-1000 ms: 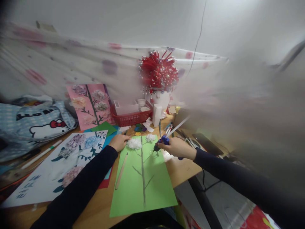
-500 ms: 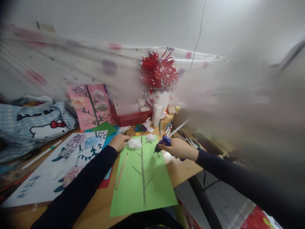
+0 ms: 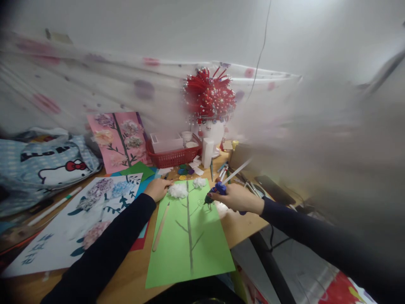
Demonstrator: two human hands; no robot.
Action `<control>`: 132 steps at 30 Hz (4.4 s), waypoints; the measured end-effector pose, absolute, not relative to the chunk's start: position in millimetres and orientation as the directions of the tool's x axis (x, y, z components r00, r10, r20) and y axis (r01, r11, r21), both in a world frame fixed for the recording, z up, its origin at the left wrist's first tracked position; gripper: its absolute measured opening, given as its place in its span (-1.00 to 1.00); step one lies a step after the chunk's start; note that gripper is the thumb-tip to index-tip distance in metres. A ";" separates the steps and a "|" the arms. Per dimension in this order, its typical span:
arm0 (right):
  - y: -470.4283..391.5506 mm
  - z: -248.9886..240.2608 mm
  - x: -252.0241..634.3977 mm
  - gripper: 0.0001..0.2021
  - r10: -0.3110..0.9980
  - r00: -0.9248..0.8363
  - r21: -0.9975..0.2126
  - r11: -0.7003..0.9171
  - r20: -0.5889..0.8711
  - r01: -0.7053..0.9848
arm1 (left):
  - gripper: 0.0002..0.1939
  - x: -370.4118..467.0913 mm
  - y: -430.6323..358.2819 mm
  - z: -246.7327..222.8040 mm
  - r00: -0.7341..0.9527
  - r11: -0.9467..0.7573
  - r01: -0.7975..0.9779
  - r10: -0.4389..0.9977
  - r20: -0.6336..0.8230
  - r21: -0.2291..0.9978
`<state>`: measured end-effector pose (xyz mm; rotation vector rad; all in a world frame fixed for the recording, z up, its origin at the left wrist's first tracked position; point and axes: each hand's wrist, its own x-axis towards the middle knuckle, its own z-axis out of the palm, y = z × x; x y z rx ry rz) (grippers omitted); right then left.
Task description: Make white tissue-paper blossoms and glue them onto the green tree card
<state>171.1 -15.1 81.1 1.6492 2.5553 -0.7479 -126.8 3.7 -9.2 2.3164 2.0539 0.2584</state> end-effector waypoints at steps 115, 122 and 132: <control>7.0 76.6 167.4 -0.43 0.814 -0.518 -0.589 0.289 -0.264 0.755 | -0.61 -127.3 4.1 -11.1 0.117 -0.134 0.979 0.987 0.111 0.157; 3.7 76.3 169.0 -0.43 0.809 -0.521 -0.570 0.300 -0.273 0.765 | -0.61 -126.6 3.4 -10.3 0.110 -0.126 0.981 0.988 0.109 0.149; -0.5 79.5 172.3 -0.42 0.801 -0.529 -0.572 0.305 -0.278 0.762 | -0.59 -126.1 3.1 -9.0 0.109 -0.124 0.981 0.989 0.102 0.152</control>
